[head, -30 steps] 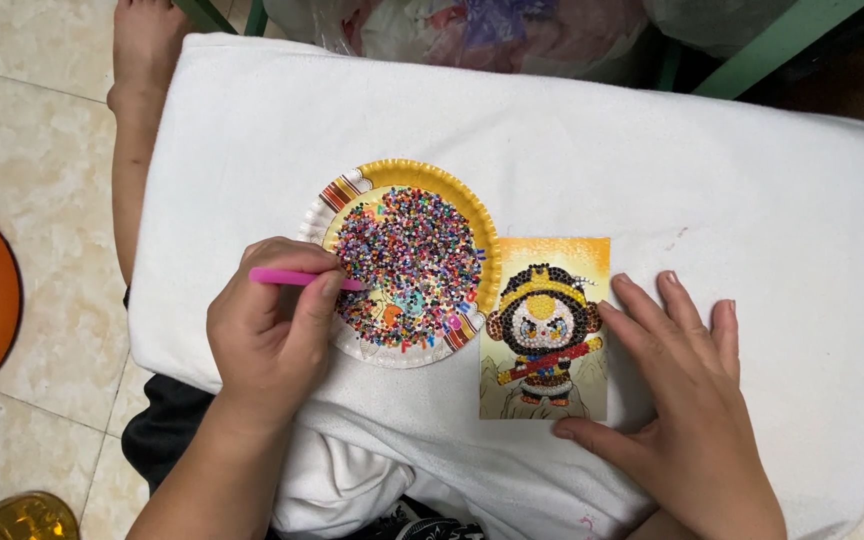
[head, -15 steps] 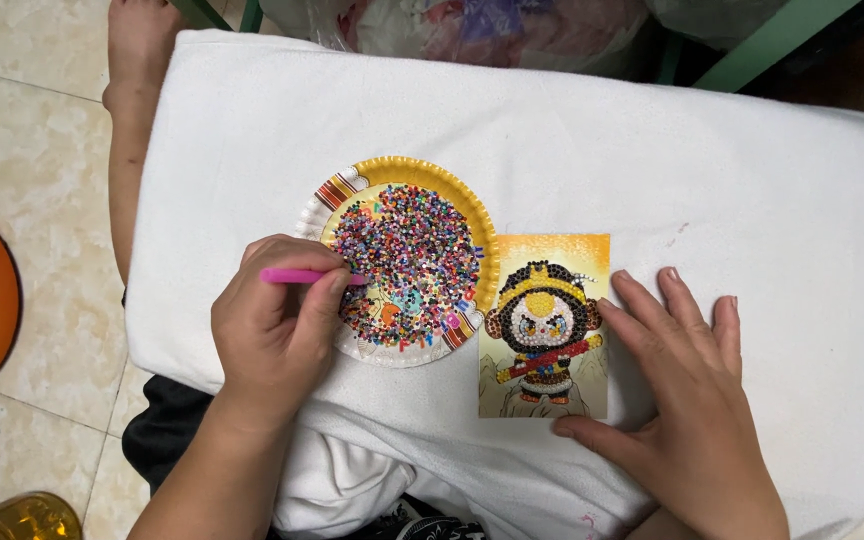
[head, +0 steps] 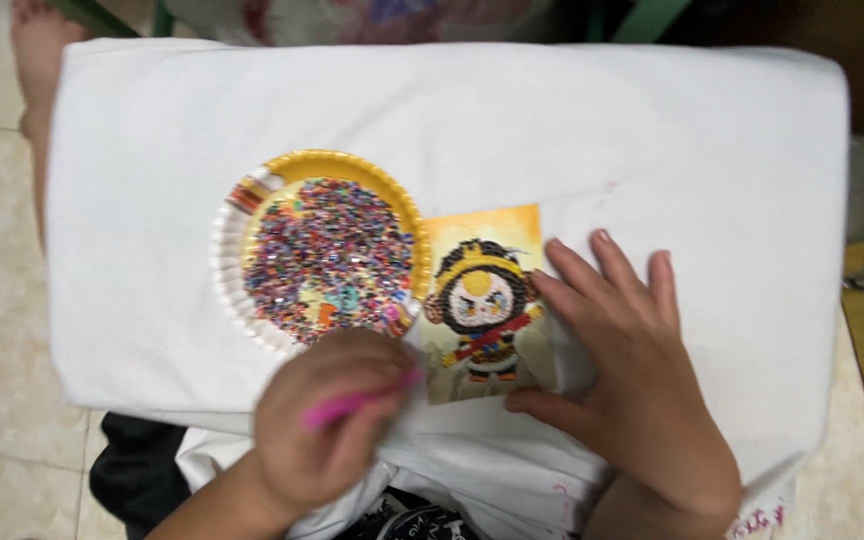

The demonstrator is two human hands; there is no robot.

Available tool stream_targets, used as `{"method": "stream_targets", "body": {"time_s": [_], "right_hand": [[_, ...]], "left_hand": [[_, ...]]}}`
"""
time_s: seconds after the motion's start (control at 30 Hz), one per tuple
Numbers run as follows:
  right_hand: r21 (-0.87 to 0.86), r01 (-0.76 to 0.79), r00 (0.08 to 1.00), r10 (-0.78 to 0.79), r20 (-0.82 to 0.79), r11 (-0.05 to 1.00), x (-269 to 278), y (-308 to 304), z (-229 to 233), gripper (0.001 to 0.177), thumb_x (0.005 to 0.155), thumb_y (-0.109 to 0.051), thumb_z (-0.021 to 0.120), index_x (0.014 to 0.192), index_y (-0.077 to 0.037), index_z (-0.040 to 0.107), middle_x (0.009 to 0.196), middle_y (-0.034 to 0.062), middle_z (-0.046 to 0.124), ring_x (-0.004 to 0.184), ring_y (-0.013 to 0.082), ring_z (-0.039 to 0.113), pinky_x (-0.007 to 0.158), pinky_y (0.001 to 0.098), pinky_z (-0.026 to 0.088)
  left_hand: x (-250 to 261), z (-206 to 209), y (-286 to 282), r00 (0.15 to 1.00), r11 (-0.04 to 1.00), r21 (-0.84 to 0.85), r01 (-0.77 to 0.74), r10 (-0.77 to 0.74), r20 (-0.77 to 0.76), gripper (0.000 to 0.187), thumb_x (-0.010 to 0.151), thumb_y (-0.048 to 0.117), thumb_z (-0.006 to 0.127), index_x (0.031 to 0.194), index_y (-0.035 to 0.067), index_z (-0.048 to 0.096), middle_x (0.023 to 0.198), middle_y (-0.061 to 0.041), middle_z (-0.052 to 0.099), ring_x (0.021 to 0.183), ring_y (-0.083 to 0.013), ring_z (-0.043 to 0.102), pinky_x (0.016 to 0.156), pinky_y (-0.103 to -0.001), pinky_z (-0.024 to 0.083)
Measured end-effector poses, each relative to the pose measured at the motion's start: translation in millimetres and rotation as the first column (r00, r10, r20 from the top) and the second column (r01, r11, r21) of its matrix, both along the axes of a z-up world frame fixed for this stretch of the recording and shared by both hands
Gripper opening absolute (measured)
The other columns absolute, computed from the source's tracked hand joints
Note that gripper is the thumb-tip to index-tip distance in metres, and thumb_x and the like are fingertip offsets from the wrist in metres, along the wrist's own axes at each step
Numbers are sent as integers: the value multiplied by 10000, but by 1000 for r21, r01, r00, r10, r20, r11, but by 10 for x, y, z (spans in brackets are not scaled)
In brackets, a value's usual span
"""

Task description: Using a specialized pen tool to pick up small colored beads from a tray and place them onto a pre-printed adhesive canvas to create a mosaic picture.

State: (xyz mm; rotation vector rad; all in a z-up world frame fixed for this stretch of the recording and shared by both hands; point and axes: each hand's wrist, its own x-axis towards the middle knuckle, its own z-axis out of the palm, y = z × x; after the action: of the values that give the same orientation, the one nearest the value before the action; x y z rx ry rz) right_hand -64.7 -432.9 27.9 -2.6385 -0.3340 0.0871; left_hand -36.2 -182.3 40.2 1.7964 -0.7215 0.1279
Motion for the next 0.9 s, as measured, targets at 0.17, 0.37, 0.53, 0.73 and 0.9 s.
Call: {"method": "stream_targets", "body": {"time_s": [0.17, 0.37, 0.53, 0.73, 0.9], "right_hand": [[-59, -13, 1000, 13, 0, 998, 23, 8, 14, 979, 481, -584, 853, 1277, -148, 485, 1442, 32, 406, 1377, 347, 275, 1062, 611, 129], [-31, -26, 1000, 26, -1, 999, 25, 0, 40, 962, 505, -558, 862, 1278, -141, 469, 1428, 53, 412, 1360, 360, 283, 1057, 605, 135], [-3, -38, 998, 38, 49, 999, 6, -20, 12, 984, 508, -566, 869, 1290, -138, 452, 1435, 67, 417, 1361, 378, 306, 1067, 613, 155], [55, -27, 999, 24, 45, 998, -22, -26, -5, 973, 529, -513, 879, 1312, -140, 439, 1457, 57, 398, 1387, 376, 278, 1095, 618, 116], [36, -28, 998, 26, 50, 999, -22, -23, -13, 973, 534, -538, 868, 1311, -141, 440, 1455, 57, 398, 1385, 371, 276, 1091, 623, 122]], "left_hand": [[-20, 3, -263, 993, 993, 37, 109, -111, 49, 108, 900, 53, 523, 969, -29, 539, 909, -162, 658, 791, -305, 677, 727, -364, 592], [-34, -43, -294, 995, 991, 101, 83, -88, 46, 128, 890, 59, 531, 976, -36, 536, 899, -168, 655, 798, -303, 676, 742, -357, 588], [-44, -59, -307, 997, 991, 122, 56, -62, 52, 132, 874, 63, 563, 967, -29, 545, 896, -175, 660, 801, -299, 693, 738, -341, 598], [-53, -78, -305, 998, 989, 146, 38, -44, 44, 137, 868, 74, 576, 963, -21, 552, 894, -170, 666, 808, -285, 694, 748, -333, 594], [-36, -63, -319, 998, 989, 143, 49, -54, 36, 126, 883, 86, 556, 961, -13, 554, 887, -156, 664, 791, -276, 694, 731, -327, 588]]}}
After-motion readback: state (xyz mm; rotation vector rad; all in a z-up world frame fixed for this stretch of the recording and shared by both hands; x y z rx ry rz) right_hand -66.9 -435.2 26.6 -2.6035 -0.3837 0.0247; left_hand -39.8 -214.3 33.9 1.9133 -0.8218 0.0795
